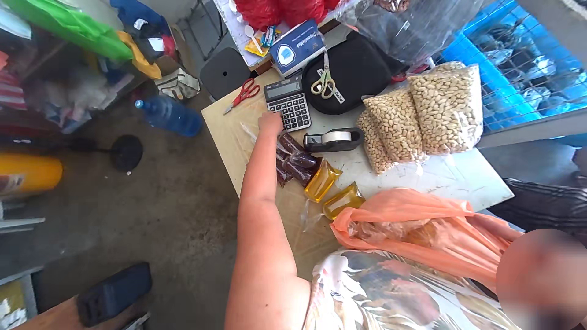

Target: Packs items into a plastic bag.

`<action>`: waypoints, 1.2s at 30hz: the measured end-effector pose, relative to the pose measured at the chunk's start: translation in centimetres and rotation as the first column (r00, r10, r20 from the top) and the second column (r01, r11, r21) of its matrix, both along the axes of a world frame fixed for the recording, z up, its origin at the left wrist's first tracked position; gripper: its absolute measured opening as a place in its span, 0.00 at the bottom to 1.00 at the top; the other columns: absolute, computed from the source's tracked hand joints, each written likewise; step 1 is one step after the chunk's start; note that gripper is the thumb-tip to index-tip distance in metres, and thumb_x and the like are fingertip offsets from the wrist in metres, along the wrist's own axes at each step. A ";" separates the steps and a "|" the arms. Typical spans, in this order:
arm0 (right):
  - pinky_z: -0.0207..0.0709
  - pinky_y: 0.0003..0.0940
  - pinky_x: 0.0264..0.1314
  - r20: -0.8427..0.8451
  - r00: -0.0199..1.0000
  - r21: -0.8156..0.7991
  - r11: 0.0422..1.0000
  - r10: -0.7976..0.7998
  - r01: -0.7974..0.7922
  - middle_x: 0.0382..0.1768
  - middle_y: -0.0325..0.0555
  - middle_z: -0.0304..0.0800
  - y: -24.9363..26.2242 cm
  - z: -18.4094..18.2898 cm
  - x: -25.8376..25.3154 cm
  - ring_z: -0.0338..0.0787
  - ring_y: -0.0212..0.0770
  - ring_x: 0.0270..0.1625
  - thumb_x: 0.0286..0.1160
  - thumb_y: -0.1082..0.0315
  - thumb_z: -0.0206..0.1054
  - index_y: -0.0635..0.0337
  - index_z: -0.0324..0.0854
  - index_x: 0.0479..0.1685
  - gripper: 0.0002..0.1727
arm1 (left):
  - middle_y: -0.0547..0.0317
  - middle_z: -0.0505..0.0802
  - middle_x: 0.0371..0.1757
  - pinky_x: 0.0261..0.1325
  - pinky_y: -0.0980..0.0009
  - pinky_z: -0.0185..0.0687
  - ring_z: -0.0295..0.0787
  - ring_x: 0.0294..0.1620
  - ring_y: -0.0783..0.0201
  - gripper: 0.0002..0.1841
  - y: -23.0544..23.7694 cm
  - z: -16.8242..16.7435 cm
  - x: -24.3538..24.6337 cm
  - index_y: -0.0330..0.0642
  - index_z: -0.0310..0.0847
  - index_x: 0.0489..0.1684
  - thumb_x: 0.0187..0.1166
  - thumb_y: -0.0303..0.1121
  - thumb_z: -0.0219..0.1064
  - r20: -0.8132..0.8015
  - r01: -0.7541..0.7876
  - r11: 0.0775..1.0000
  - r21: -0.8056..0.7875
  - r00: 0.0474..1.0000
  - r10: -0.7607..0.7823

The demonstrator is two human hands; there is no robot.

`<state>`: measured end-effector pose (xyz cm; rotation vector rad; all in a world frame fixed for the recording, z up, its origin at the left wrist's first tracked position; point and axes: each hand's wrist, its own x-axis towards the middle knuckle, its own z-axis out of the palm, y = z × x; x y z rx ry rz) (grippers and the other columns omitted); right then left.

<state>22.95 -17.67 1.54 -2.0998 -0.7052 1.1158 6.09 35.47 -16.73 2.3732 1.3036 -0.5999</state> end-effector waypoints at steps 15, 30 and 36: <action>0.76 0.15 0.69 0.009 0.999 0.062 0.997 -0.040 0.039 0.73 0.48 0.85 0.0 -1.0 -0.1 0.85 0.19 0.67 0.51 0.79 0.59 0.69 0.76 0.77 0.39 | 0.35 0.78 0.81 0.72 0.30 0.69 0.69 0.83 0.32 0.27 -0.5 -0.6 1.7 0.55 0.76 0.83 0.82 0.30 0.61 -0.017 0.022 0.997 0.073 1.000 -0.021; 0.77 0.16 0.68 0.027 0.998 0.040 0.997 -0.060 0.059 0.73 0.46 0.86 0.0 -1.0 -0.4 0.86 0.19 0.66 0.51 0.77 0.60 0.67 0.77 0.76 0.39 | 0.34 0.79 0.80 0.74 0.30 0.68 0.68 0.84 0.31 0.31 -2.3 -0.9 2.2 0.58 0.75 0.84 0.79 0.25 0.62 0.088 0.133 0.991 0.027 0.987 -0.135; 0.77 0.16 0.67 0.031 0.997 0.045 0.997 -0.069 0.068 0.72 0.47 0.87 0.0 -1.2 -0.4 0.86 0.19 0.65 0.50 0.77 0.60 0.67 0.77 0.77 0.39 | 0.31 0.78 0.80 0.74 0.30 0.68 0.69 0.82 0.29 0.29 -3.7 -1.6 3.8 0.57 0.72 0.86 0.83 0.27 0.59 0.094 0.181 0.983 0.038 0.978 -0.184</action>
